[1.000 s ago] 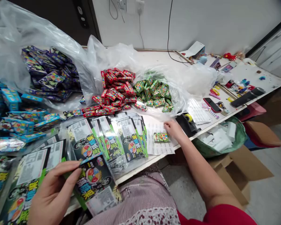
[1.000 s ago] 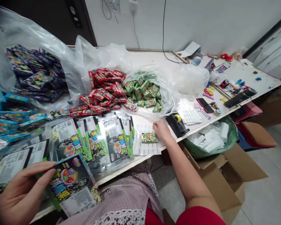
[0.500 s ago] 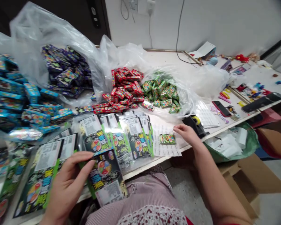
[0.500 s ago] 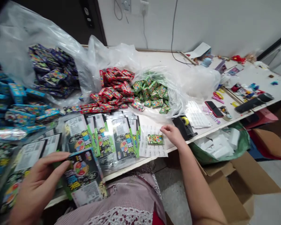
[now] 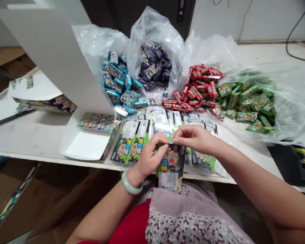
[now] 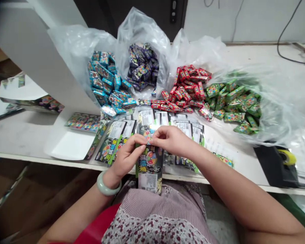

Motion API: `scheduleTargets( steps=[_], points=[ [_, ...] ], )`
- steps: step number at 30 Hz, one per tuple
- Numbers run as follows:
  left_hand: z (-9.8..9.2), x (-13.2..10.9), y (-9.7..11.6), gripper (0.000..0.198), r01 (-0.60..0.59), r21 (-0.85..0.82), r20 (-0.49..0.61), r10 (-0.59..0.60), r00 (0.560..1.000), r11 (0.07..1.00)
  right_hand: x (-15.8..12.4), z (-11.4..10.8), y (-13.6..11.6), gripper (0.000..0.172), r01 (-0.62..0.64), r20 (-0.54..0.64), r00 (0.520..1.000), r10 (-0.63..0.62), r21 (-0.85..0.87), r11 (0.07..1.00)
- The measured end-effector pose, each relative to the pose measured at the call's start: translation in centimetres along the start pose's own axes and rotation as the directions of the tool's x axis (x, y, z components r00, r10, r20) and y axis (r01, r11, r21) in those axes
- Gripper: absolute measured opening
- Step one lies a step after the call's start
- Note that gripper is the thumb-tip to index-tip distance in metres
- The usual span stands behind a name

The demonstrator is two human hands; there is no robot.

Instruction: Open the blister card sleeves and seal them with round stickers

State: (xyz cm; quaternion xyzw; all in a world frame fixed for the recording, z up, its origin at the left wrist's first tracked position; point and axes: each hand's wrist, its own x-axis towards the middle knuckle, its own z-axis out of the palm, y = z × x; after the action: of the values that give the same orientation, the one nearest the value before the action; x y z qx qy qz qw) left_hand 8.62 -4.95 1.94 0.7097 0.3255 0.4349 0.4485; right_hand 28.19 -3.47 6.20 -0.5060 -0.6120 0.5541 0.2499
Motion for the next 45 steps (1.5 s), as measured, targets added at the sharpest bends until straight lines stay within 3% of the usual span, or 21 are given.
scheduleTargets(
  steps=[6,9,14,17,19,21,23,25,26,28,30,31,32,35,39,42,45],
  points=[
    [0.1,0.0,-1.0,0.002,-0.010,-0.041,-0.031,0.009,0.999,0.999,0.5,0.6,0.7,0.025,-0.097,-0.024,0.995,0.099,0.074,0.993],
    [0.3,-0.1,-1.4,0.014,-0.003,-0.038,-0.052,0.001,0.999,0.999,0.7,0.8,0.9,0.028,-0.105,-0.049,0.993,0.109,0.073,0.992],
    [0.5,0.0,-1.2,0.009,0.027,0.001,-0.092,-0.027,0.995,1.000,1.3,0.8,1.4,0.026,-0.104,-0.052,0.993,0.106,0.031,0.994],
    [0.7,-0.3,-1.3,0.012,0.043,0.008,-0.123,-0.042,0.991,0.999,1.6,1.0,1.7,0.024,-0.164,0.023,0.986,0.163,0.135,0.977],
    [1.0,-1.0,-1.7,0.025,0.120,-0.051,-0.133,-0.126,0.983,0.991,1.6,1.2,1.8,0.024,-0.273,0.123,0.961,0.247,0.296,0.915],
    [1.1,-1.9,-1.9,0.037,0.235,-0.199,-0.035,-0.246,0.969,0.951,1.6,1.4,1.8,0.023,-0.404,0.237,0.913,0.332,0.413,0.817],
    [0.4,-2.9,-1.4,0.036,0.331,-0.335,0.116,-0.309,0.944,0.882,1.4,1.1,1.7,0.021,-0.464,0.319,0.881,0.350,0.433,0.773],
    [-1.7,-3.5,0.3,0.034,0.326,-0.353,0.148,-0.292,0.945,0.877,1.2,0.4,1.6,0.020,-0.417,0.330,0.897,0.295,0.404,0.814],
    [-3.4,-3.7,1.5,0.034,0.276,-0.311,0.082,-0.263,0.961,0.910,1.1,-0.1,1.5,0.022,-0.358,0.296,0.921,0.253,0.386,0.850],
    [-7.6,-3.6,4.0,0.032,0.127,-0.109,-0.137,-0.141,0.980,0.986,1.1,-1.2,1.8,0.026,-0.227,0.157,0.971,0.183,0.347,0.910],
    [-12.4,-3.1,5.4,0.030,0.021,0.178,-0.391,0.051,0.919,0.984,1.1,-1.9,2.4,0.028,-0.138,-0.024,0.988,0.154,0.316,0.939],
    [-14.9,-2.9,5.4,0.030,0.009,0.335,-0.443,0.149,0.884,0.942,1.1,-2.0,2.8,0.027,-0.126,-0.085,0.984,0.157,0.299,0.946],
    [-17.1,-2.6,4.8,0.029,0.011,0.486,-0.427,0.227,0.875,0.874,1.1,-1.8,3.2,0.026,-0.131,-0.110,0.980,0.167,0.281,0.951],
    [-21.8,-2.2,0.7,0.021,-0.012,0.799,-0.262,0.366,0.893,0.601,1.0,-0.2,4.3,0.027,-0.157,-0.039,0.985,0.168,0.202,0.967],
    [-24.0,-3.4,-3.7,0.019,-0.022,0.867,-0.217,0.418,0.882,0.498,0.6,2.2,5.0,0.034,-0.146,0.090,0.987,0.136,0.105,0.984],
    [-24.9,-4.7,-3.8,0.026,0.023,0.896,-0.242,0.444,0.863,0.444,0.6,2.9,5.2,0.040,-0.138,0.102,0.986,0.132,0.053,0.989],
    [-26.0,-5.1,-3.7,0.028,0.042,0.923,-0.202,0.390,0.898,0.383,1.4,3.7,4.9,0.043,-0.105,0.148,0.984,0.103,0.010,0.994]
  ],
)
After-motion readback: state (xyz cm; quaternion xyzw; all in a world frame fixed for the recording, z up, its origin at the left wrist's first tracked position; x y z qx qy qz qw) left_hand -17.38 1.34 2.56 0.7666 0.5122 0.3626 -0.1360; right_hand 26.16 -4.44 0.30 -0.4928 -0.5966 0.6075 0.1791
